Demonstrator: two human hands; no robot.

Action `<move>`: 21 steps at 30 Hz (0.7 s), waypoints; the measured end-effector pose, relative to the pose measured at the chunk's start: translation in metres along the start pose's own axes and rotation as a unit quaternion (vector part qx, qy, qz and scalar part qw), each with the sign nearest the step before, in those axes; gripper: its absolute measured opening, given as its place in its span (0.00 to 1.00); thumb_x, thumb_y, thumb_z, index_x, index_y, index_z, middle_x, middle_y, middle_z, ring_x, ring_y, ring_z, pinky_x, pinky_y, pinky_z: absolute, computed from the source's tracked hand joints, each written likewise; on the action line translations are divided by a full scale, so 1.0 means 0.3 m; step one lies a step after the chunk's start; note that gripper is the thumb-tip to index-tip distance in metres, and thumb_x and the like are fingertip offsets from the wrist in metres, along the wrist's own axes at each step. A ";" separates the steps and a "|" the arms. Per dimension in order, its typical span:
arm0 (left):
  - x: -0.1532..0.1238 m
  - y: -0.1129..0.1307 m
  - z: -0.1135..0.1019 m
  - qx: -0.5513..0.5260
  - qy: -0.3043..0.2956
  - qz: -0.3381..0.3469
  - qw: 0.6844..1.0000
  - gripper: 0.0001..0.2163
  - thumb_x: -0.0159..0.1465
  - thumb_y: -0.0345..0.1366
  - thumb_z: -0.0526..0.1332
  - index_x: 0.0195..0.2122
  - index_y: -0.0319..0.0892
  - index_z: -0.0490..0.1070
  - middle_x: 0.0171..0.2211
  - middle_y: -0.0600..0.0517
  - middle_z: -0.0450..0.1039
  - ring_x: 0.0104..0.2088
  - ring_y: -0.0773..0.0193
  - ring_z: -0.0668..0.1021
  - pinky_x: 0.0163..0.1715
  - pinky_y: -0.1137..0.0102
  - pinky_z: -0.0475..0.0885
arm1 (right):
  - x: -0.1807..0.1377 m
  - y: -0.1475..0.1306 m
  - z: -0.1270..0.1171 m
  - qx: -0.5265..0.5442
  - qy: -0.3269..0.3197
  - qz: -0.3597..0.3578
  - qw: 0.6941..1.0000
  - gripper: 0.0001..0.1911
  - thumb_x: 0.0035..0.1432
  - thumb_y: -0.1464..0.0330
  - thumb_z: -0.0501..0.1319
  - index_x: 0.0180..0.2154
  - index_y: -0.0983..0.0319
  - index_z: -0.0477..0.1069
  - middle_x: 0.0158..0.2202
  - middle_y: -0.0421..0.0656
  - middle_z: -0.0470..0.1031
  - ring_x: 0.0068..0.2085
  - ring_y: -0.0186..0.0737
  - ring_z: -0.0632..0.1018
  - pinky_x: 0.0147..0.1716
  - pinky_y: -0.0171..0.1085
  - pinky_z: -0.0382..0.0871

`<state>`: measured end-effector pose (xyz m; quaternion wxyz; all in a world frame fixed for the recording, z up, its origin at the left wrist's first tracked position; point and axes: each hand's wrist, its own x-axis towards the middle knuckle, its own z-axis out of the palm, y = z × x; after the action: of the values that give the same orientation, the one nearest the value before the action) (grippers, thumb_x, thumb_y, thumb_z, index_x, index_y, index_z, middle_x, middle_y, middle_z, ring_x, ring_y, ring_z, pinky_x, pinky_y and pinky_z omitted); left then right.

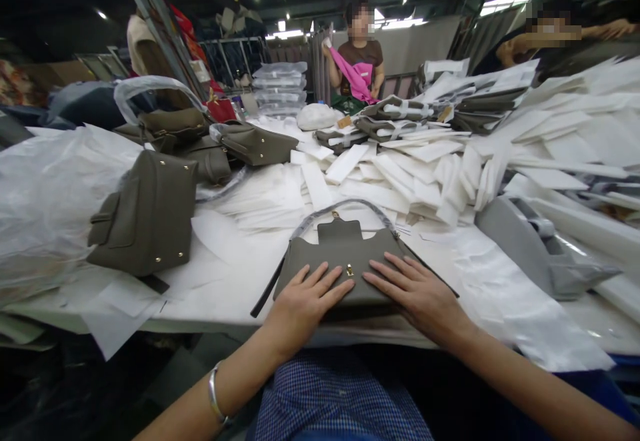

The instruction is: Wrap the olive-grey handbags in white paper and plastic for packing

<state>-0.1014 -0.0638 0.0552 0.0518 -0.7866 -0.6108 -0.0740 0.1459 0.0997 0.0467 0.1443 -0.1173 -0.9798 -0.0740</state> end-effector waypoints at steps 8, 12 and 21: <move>-0.056 0.041 0.061 -0.103 -0.003 0.001 0.995 0.34 0.65 0.53 0.61 0.70 0.62 0.48 0.73 0.49 0.41 0.70 0.42 0.53 0.65 0.40 0.53 | -0.090 -0.078 0.091 0.030 0.033 0.038 0.998 0.38 0.62 0.58 0.61 0.70 0.55 0.52 0.70 0.44 0.57 0.68 0.56 0.60 0.64 0.57 0.59; -0.030 0.071 0.089 -0.136 0.028 -0.024 0.990 0.33 0.65 0.58 0.57 0.69 0.65 0.47 0.73 0.46 0.42 0.70 0.40 0.53 0.64 0.37 0.50 | -0.038 -0.038 0.048 0.050 0.047 0.007 0.998 0.32 0.61 0.56 0.63 0.65 0.50 0.63 0.62 0.41 0.70 0.60 0.52 0.74 0.56 0.52 0.72; -0.048 0.079 0.096 -0.144 0.107 -0.040 0.983 0.26 0.70 0.54 0.52 0.68 0.63 0.53 0.71 0.48 0.49 0.70 0.46 0.56 0.65 0.43 0.54 | 0.570 -0.154 -0.020 0.354 -0.019 0.024 0.935 0.12 0.65 0.63 0.59 0.45 0.54 0.80 0.45 0.41 0.83 0.45 0.44 0.83 0.47 0.40 0.78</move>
<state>-0.0805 -0.0786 0.0245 0.0002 -0.7486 -0.6155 -0.2464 -0.0232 0.0898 0.0985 0.1594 -0.0835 -0.9418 0.2839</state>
